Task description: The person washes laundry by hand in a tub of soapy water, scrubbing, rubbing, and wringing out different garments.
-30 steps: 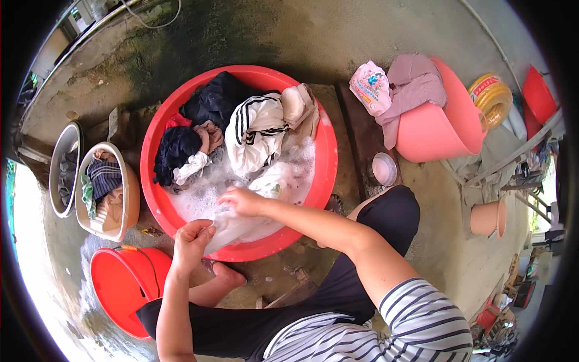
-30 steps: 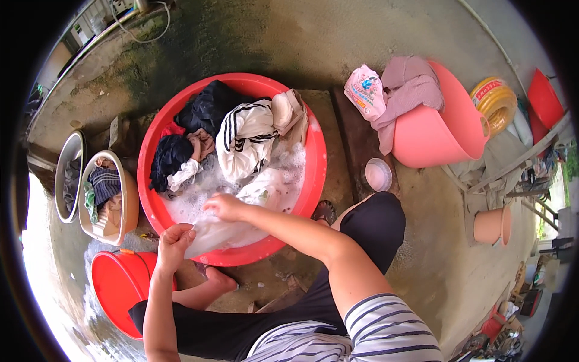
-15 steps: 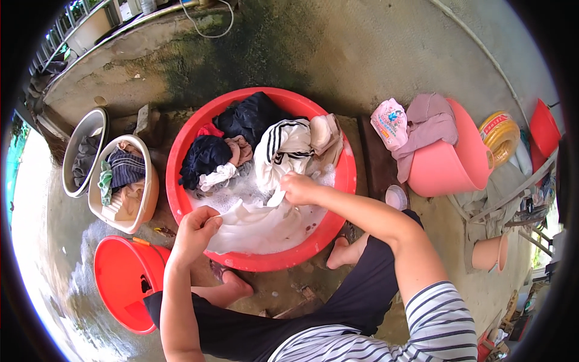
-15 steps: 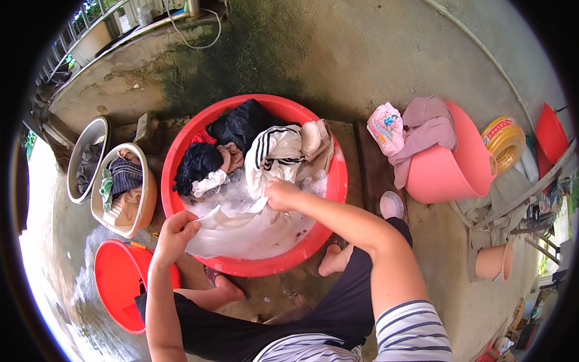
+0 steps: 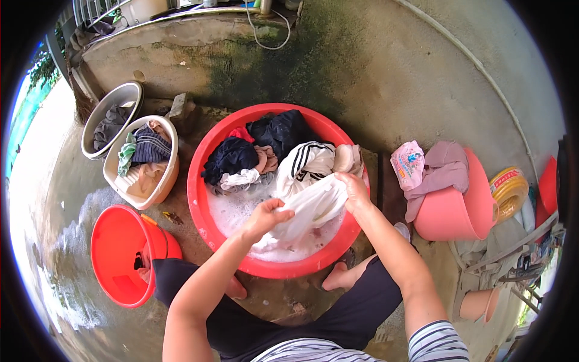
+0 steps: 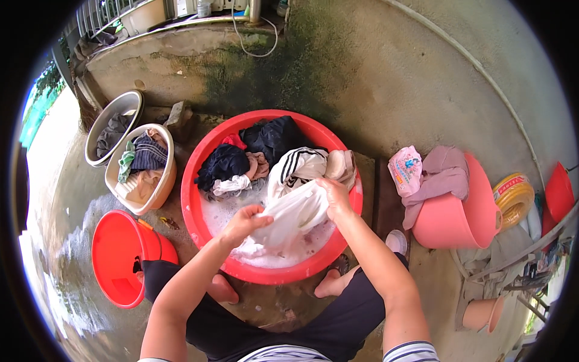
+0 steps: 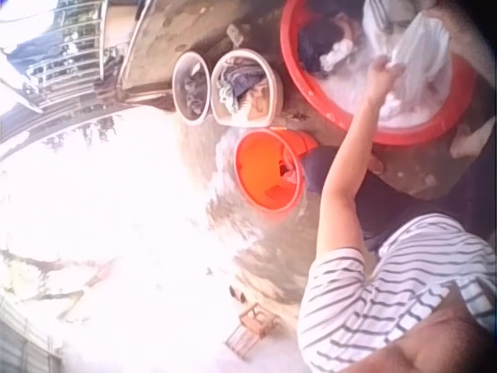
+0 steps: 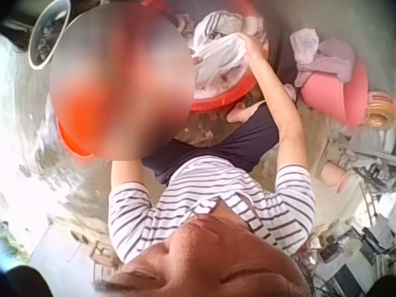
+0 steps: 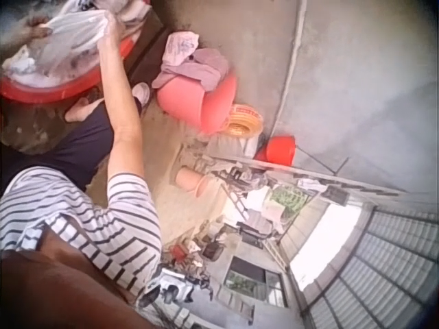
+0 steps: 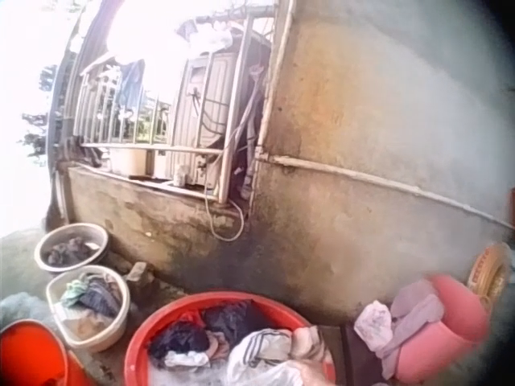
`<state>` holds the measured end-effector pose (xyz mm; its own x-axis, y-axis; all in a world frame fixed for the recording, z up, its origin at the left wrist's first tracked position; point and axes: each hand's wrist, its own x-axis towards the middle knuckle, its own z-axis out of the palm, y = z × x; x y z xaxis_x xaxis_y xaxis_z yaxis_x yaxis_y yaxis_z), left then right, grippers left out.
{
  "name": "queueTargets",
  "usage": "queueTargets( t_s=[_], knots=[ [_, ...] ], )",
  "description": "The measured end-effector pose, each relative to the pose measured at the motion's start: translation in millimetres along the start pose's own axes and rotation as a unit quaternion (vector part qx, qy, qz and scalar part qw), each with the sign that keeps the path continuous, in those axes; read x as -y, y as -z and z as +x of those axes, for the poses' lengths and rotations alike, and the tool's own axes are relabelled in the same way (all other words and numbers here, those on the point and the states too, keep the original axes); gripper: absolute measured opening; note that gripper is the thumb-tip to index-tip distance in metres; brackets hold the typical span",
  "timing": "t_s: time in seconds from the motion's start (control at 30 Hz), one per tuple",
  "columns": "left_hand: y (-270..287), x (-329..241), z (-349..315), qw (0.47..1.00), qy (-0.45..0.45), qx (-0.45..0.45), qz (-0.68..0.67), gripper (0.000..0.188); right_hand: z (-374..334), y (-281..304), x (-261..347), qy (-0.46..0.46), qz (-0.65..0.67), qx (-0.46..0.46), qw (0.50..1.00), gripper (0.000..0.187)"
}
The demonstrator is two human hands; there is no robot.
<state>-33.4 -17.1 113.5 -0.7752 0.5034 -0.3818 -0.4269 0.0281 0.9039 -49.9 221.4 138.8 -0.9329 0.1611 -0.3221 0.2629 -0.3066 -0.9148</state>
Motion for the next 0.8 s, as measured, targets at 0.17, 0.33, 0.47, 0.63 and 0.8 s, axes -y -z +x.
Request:
queueTargets(
  t_s=[0.17, 0.33, 0.47, 0.63, 0.8],
  knots=[
    [-15.6, -11.1, 36.5, 0.910, 0.017, -0.135, -0.393, 0.009, -29.8, -61.9, -20.1, 0.209, -0.137, 0.065, 0.966, 0.009],
    [-37.5, 7.2, 73.9, 0.911, 0.041, -0.011, -0.409, 0.018, -49.1, -99.6, -19.2, 0.404, -0.306, 0.177, 0.844, 0.011],
    [-74.4, 3.5, 78.9, 0.912, 0.103, -0.128, -0.375, 0.021, 34.4, -50.6, -25.3, 0.263, -0.446, -0.110, 0.849, 0.018],
    [-17.5, 6.4, 82.2, 0.883, 0.069, -0.147, -0.441, 0.024, -25.5, -107.8, -34.4, 0.382, -0.335, 0.063, 0.859, 0.019],
    [-62.0, -9.5, 81.8, 0.923, 0.175, -0.123, -0.319, 0.020, 12.7, -74.1, -21.5, 0.307, -0.414, -0.071, 0.854, 0.018]
  ],
)
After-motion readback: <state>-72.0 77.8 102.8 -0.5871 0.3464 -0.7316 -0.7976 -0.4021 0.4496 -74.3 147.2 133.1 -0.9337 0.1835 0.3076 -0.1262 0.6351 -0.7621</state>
